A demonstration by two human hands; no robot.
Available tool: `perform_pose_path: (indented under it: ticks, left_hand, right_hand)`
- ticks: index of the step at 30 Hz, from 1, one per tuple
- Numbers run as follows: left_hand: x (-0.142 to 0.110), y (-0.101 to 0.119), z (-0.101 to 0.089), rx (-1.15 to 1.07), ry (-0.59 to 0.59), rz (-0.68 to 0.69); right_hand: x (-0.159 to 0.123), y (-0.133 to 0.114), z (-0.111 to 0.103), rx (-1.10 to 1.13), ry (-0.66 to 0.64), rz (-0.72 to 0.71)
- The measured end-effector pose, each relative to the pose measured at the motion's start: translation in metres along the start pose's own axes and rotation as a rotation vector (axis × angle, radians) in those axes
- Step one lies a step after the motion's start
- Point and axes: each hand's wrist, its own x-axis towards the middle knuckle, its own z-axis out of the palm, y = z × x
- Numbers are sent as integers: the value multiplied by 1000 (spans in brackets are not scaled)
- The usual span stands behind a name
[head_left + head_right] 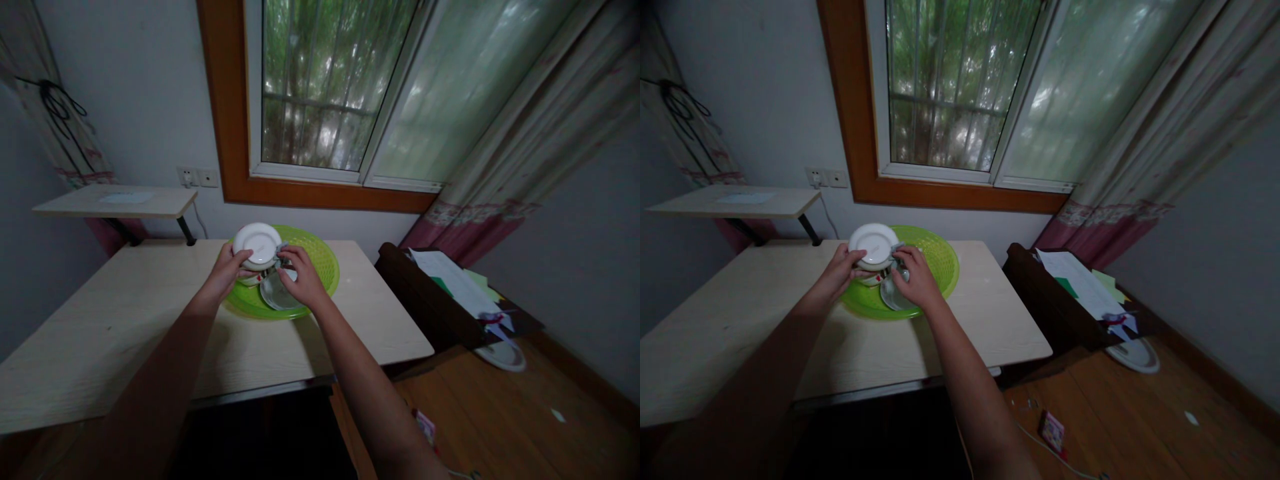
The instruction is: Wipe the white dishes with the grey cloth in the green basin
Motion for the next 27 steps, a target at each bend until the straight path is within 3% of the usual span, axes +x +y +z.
perform_pose_path:
  ticks: [14, 27]
  left_hand:
    - [-6, 7, 1, 74, -144, -53]
    - [-1, 0, -5, 94, -222, -84]
  right_hand:
    - [6, 6, -1, -58, 109, 41]
    - [5, 18, 7, 48, 94, 172]
